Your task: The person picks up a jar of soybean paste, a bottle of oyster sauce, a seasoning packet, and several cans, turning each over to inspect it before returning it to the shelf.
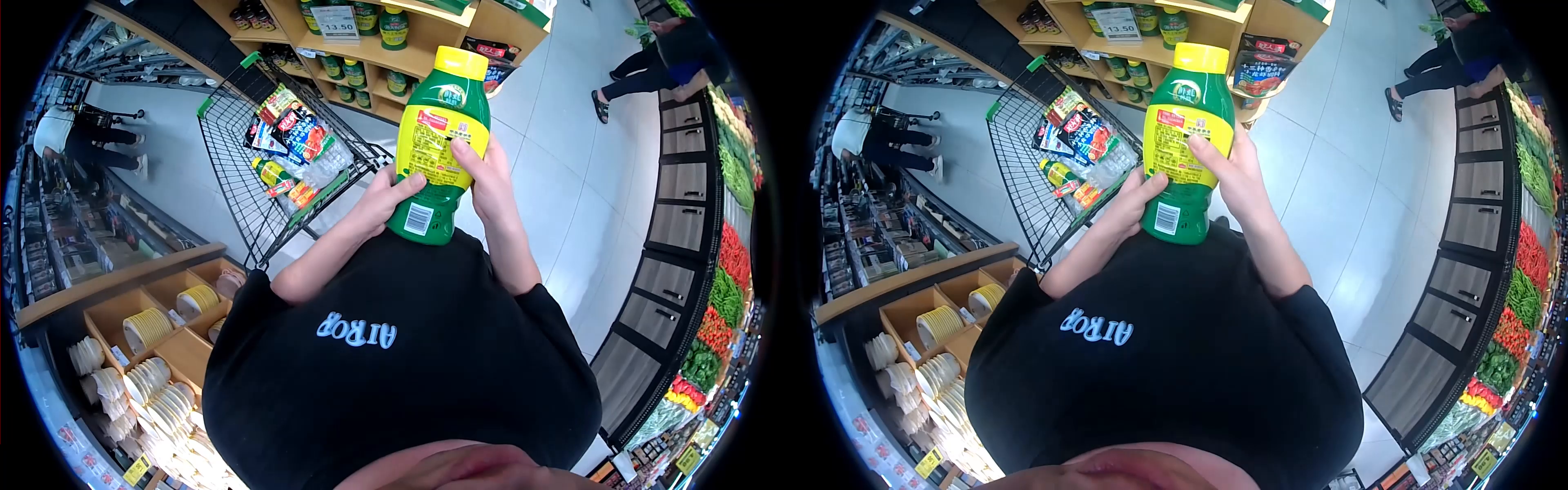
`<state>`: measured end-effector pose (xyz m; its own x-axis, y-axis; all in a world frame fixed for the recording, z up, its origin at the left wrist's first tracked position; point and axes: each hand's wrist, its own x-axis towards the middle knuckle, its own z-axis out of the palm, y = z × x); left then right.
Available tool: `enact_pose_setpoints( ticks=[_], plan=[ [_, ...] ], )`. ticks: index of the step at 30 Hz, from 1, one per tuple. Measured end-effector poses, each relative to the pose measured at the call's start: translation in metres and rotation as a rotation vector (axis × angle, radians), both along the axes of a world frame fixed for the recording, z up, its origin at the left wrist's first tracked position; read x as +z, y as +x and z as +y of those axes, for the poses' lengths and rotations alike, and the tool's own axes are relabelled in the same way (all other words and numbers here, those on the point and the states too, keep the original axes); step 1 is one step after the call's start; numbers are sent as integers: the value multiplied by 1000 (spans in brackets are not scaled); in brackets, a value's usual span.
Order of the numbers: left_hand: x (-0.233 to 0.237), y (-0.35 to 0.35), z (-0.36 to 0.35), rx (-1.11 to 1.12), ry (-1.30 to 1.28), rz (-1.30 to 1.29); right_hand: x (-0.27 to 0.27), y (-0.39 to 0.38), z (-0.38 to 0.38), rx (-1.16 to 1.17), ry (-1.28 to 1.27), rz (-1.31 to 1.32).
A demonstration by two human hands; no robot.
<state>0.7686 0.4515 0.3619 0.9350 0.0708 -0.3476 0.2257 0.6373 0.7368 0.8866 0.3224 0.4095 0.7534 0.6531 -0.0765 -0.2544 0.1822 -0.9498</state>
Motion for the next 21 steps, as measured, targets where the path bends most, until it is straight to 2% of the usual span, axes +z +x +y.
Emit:
enact_pose_setpoints(
  ticks=[3, 11, 14, 17, 21],
  plan=[
    [1, 2, 1, -22, -101, -9, -6, 4, 1, -18, -23, 77],
    [19, -4, -12, 59, -114, -14, -15, -1, 2, -59, -15, 131],
    [18, -8, -13, 46, -102, -12, -15, -3, 2, -64, -5, 266],
    [20, -11, -11, 44, -111, 2, -19, -5, 3, -110, 44, 301],
    [17, -15, -12, 78, -145, 10, -19, -6, 6, -41, 60, 263]
  ],
)
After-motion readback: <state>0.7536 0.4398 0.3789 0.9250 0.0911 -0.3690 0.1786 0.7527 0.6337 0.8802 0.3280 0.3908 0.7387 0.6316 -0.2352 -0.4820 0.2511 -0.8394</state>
